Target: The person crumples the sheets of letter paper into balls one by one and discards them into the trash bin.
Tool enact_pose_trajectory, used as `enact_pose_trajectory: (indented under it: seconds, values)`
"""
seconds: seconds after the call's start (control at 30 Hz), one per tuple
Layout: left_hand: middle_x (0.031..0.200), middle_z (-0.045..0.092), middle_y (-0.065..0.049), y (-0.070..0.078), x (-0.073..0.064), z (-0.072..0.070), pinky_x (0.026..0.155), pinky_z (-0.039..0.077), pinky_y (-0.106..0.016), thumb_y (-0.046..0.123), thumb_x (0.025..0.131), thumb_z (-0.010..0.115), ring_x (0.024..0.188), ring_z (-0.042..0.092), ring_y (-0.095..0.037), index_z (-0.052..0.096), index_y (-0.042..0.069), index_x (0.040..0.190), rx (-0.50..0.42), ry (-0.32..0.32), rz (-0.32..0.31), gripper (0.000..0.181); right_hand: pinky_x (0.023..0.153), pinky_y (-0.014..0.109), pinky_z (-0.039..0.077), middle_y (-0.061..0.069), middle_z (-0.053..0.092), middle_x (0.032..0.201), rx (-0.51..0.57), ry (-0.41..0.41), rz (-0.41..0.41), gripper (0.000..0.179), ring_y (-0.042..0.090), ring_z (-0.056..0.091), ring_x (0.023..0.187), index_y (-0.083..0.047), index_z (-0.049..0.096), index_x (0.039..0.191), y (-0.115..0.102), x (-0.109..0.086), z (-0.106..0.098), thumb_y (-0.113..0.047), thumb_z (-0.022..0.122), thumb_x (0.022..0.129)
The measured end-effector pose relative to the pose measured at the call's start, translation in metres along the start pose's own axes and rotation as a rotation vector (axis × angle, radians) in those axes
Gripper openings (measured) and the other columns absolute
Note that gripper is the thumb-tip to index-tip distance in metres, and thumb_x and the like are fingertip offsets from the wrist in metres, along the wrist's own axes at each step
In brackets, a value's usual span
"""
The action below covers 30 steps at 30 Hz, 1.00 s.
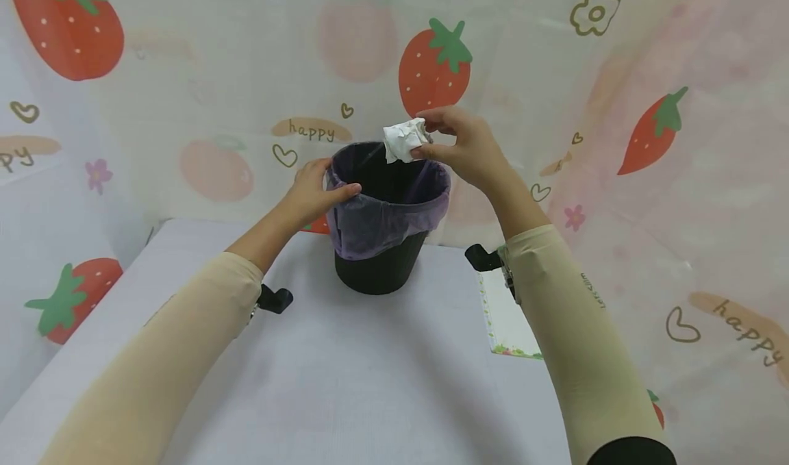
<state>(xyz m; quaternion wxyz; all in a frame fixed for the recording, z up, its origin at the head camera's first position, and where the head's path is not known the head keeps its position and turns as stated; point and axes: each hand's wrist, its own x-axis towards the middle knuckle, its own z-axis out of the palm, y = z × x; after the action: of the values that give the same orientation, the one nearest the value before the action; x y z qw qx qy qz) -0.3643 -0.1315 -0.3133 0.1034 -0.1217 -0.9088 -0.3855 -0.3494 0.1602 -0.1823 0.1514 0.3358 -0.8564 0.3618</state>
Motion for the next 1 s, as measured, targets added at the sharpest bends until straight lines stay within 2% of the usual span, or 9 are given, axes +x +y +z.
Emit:
enact_pose_trajectory:
  seconds: [0.27,0.47,0.63,0.83,1.0]
  values:
    - [0.167,0.024,-0.02,0.002,-0.001,0.001,0.125,0.019,-0.056,0.067,0.091,0.064,0.155,0.017,-0.04,0.024,0.003,0.161,-0.008,-0.011,-0.024,0.103,0.112,0.036,0.043,0.006,0.068,0.128,-0.023,-0.069,0.039,0.056,0.018,0.061,0.121,-0.009,0.062,0.138,0.015,0.027,-0.002,-0.02,0.084,0.087]
    - [0.166,0.026,-0.02,0.0,0.0,0.002,0.125,0.021,-0.055,0.064,0.091,0.065,0.154,0.018,-0.04,0.026,0.002,0.16,-0.011,0.01,-0.025,0.101,0.111,0.036,0.043,0.007,0.067,0.13,-0.032,-0.115,0.082,0.058,0.019,0.059,0.123,-0.009,0.062,0.139,0.018,0.047,-0.002,-0.019,0.085,0.086]
    - [0.166,0.026,-0.02,-0.001,0.0,0.004,0.125,0.021,-0.053,0.063,0.091,0.066,0.154,0.018,-0.039,0.026,0.001,0.16,-0.015,0.03,-0.021,0.1,0.109,0.036,0.046,0.006,0.064,0.135,-0.021,-0.14,0.142,0.062,0.021,0.058,0.125,-0.013,0.06,0.143,0.016,0.056,0.0,-0.021,0.085,0.086]
    - [0.164,0.028,-0.02,-0.001,-0.002,0.005,0.125,0.022,-0.053,0.061,0.092,0.067,0.153,0.02,-0.039,0.03,0.002,0.159,-0.036,0.05,-0.016,0.097,0.106,0.038,0.048,0.005,0.061,0.141,-0.036,-0.179,0.168,0.067,0.025,0.056,0.129,-0.016,0.055,0.148,0.02,0.067,0.003,-0.023,0.083,0.088]
    - [0.164,0.03,-0.019,0.001,-0.003,0.005,0.125,0.023,-0.053,0.062,0.092,0.067,0.153,0.022,-0.039,0.031,0.003,0.159,-0.032,0.049,-0.006,0.096,0.102,0.037,0.05,0.006,0.059,0.143,-0.009,-0.166,0.223,0.068,0.022,0.056,0.131,-0.016,0.053,0.15,0.029,0.073,0.003,-0.021,0.082,0.089]
